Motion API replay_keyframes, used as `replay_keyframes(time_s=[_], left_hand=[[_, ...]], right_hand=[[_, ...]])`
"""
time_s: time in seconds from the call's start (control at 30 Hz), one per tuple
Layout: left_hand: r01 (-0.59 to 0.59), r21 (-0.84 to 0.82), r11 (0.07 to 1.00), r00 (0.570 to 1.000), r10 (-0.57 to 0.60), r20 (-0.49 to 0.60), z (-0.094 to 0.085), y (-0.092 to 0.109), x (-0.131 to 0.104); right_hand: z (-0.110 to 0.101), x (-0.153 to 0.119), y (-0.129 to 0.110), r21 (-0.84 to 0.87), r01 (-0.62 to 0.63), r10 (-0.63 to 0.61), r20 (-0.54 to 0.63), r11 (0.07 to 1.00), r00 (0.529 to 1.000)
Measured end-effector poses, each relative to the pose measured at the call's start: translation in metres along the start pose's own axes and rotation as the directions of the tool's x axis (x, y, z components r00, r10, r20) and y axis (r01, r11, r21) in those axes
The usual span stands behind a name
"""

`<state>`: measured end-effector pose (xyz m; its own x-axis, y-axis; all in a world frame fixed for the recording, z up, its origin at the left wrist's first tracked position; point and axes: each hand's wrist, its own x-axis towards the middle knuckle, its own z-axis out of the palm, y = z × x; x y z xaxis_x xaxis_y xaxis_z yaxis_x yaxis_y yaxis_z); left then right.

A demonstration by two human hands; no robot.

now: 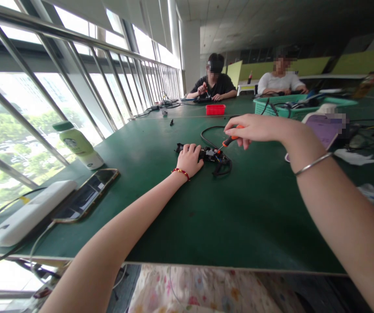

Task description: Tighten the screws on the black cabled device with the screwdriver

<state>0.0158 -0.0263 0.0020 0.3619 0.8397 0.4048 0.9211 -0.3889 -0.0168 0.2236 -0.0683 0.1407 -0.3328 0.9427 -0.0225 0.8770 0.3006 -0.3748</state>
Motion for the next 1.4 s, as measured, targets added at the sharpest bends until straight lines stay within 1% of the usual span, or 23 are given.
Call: replay_keyframes(time_s=[0.87, 1.03, 1.2, 1.33, 1.4], left_hand=[[-0.001, 0.01, 1.0, 1.0, 0.001, -0.006, 0.0008, -0.0003, 0.0004], [0.0, 0.015, 1.0, 1.0, 0.0, 0.002, -0.0015, 0.0008, -0.0001], [0.004, 0.017, 1.0, 1.0, -0.003, -0.006, -0.001, 0.0009, 0.0], [-0.002, 0.019, 1.0, 1.0, 0.003, -0.012, 0.0006, -0.0001, -0.0001], [-0.004, 0.02, 1.0, 1.0, 0.004, -0.011, 0.0006, -0.0004, -0.0003]], right_hand=[[0.0017, -0.0019, -0.0049, -0.018, 0.009, -0.009, 0.001, 1.0, 1.0], [0.0008, -0.003, -0.0061, -0.048, 0.006, -0.007, -0.012, 0.999, 1.0], [-0.0009, -0.0051, -0.006, -0.099, -0.031, 0.029, -0.017, 0.995, 0.999], [-0.0019, -0.0073, -0.0042, -0.094, 0.005, -0.005, 0.002, 0.996, 1.0], [-0.0026, -0.0081, -0.0036, -0.112, 0.008, -0.009, -0.008, 0.994, 1.0]])
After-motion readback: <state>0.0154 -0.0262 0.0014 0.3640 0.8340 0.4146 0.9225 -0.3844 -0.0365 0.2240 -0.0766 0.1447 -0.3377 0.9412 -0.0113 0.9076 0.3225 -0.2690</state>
